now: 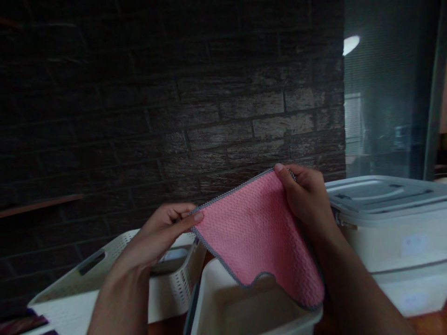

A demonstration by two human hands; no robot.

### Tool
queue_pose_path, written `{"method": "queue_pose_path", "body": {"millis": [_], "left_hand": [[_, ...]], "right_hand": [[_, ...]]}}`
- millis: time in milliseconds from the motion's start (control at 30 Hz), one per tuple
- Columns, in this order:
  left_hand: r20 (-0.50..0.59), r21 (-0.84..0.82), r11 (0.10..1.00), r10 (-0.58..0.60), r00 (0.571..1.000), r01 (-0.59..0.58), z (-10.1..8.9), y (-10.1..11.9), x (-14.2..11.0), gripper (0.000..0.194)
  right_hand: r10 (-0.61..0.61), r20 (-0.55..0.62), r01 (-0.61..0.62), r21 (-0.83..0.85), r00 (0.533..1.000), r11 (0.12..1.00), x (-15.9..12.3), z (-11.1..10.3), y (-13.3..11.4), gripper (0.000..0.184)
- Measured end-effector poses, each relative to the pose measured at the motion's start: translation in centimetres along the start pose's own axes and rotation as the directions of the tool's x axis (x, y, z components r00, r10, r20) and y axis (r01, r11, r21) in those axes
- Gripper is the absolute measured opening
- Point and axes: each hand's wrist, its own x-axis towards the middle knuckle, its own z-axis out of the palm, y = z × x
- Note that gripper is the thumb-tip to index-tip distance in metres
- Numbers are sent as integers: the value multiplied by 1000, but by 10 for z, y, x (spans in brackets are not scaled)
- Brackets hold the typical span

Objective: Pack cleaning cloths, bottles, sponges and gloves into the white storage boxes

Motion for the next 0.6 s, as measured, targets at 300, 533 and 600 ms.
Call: {"method": "queue_pose_path", "body": {"millis": [300, 533, 600], "left_hand": [[-243, -356, 932, -18, 970, -72, -21, -9, 15, 23], [-366, -283, 940, 78, 927, -191, -17, -11, 18, 24], [-408, -257, 941, 102, 907, -222, -17, -13, 19, 24]], "right_hand": [[245, 146, -274, 231, 958, 933, 2, 7, 12, 48], [189, 128, -216, 245, 974, 945, 4, 8, 18, 47], [164, 102, -182, 210, 981, 960, 4, 9, 18, 48]]}}
